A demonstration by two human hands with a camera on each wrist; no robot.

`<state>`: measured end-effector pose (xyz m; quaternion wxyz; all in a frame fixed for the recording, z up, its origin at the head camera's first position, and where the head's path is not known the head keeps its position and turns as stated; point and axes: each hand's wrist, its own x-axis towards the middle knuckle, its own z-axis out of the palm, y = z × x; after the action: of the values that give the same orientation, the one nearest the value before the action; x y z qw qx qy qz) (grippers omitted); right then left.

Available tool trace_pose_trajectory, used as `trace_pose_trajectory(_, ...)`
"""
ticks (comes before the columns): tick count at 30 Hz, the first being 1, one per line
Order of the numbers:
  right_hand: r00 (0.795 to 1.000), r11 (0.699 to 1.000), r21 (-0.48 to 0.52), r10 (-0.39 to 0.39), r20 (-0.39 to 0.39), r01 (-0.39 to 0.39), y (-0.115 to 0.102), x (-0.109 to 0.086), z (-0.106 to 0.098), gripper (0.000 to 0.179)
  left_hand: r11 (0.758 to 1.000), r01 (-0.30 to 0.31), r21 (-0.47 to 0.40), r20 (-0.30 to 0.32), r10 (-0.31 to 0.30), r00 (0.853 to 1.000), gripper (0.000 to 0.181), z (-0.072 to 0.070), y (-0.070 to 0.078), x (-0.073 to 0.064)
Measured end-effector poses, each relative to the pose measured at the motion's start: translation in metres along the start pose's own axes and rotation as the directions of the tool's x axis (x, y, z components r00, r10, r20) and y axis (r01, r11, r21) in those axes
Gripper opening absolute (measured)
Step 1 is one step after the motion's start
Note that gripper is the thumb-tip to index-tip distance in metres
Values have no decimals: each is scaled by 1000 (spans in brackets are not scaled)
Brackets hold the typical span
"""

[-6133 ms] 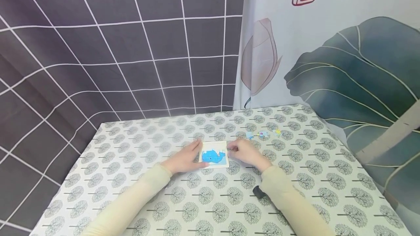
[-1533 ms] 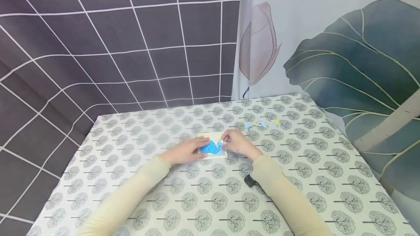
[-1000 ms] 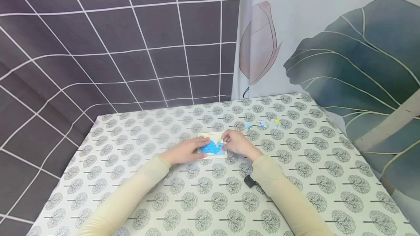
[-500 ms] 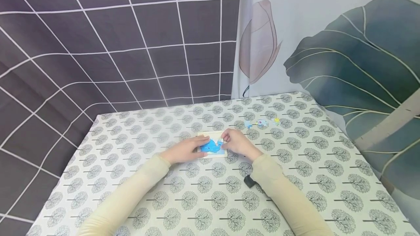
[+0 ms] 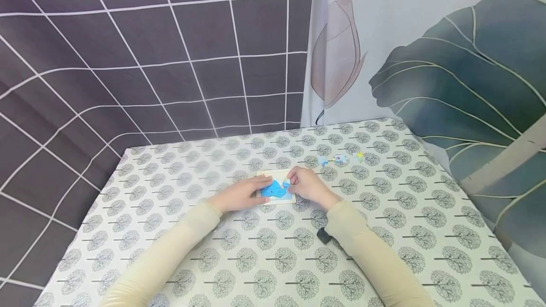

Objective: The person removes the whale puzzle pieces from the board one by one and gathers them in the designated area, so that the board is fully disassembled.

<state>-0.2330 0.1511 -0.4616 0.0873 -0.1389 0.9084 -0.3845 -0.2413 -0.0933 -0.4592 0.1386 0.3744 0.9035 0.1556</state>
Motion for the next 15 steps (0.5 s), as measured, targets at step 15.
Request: trace_pose_trajectory(15,1000,999,49,-22,1,22,9,0,0,25,1000,-3,-7,5,3,1000,65,1,0,0)
